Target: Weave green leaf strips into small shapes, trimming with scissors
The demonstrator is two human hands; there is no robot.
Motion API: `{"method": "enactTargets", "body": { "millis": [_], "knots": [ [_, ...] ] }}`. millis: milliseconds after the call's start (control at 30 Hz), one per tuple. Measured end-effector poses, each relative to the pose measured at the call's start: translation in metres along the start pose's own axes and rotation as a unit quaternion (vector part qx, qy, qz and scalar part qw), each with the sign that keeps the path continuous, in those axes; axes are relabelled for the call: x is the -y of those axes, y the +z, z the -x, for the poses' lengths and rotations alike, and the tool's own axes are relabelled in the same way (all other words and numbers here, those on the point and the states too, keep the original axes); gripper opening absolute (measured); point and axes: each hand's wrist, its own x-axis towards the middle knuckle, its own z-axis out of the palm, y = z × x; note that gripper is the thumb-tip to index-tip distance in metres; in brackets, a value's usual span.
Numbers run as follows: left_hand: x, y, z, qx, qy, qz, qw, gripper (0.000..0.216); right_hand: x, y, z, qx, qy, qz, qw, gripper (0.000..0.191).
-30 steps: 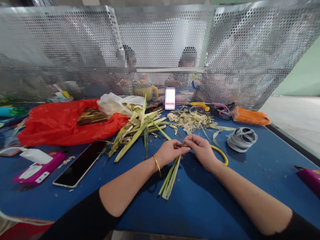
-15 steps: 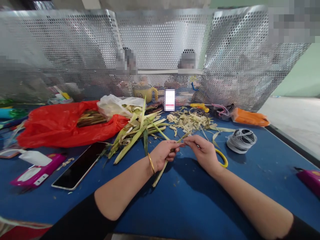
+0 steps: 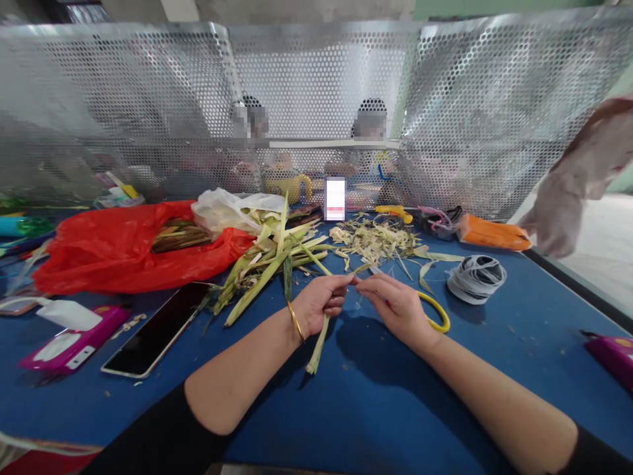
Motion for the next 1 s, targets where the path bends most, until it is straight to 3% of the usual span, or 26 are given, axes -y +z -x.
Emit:
{"method": "enactTargets", "body": {
  "millis": [400, 500, 567, 633, 733, 800, 867, 1000],
  "knots": [
    [0.002, 0.003, 0.000, -0.026, 0.029, -0.061, 0.997, 0.035, 0.003, 0.001, 0.001, 0.080, -0.042, 0.017, 0.996, 0.019],
    [0.001, 0.002, -0.001, -0.049, 0.052, -0.072, 0.995, 0.034, 0.007, -0.004, -0.003, 0.131, -0.032, 0.010, 0.991, 0.016],
    [-0.002, 0.001, -0.002, -0.071, 0.075, -0.077, 0.992, 0.032, 0.012, -0.014, -0.007, 0.181, 0.015, 0.034, 0.983, 0.019],
    [-0.004, 0.000, -0.002, -0.089, 0.096, -0.078, 0.988, 0.031, 0.015, -0.027, -0.012, 0.215, 0.104, 0.128, 0.963, 0.025],
    [-0.007, -0.001, -0.002, -0.113, 0.116, -0.082, 0.983, 0.029, 0.012, -0.047, -0.013, 0.254, 0.224, 0.346, 0.875, 0.024],
    [-0.008, -0.002, -0.002, -0.126, 0.124, -0.089, 0.980, 0.026, 0.005, -0.054, -0.008, 0.303, 0.284, 0.391, 0.821, 0.026],
    [-0.008, -0.003, -0.003, -0.136, 0.134, -0.101, 0.976, 0.023, -0.001, -0.055, -0.002, 0.325, 0.302, 0.381, 0.811, 0.028],
    [-0.009, -0.003, -0.002, -0.146, 0.150, -0.129, 0.969, 0.020, -0.010, -0.048, 0.001, 0.310, 0.318, 0.336, 0.831, 0.030]
  ]
}}
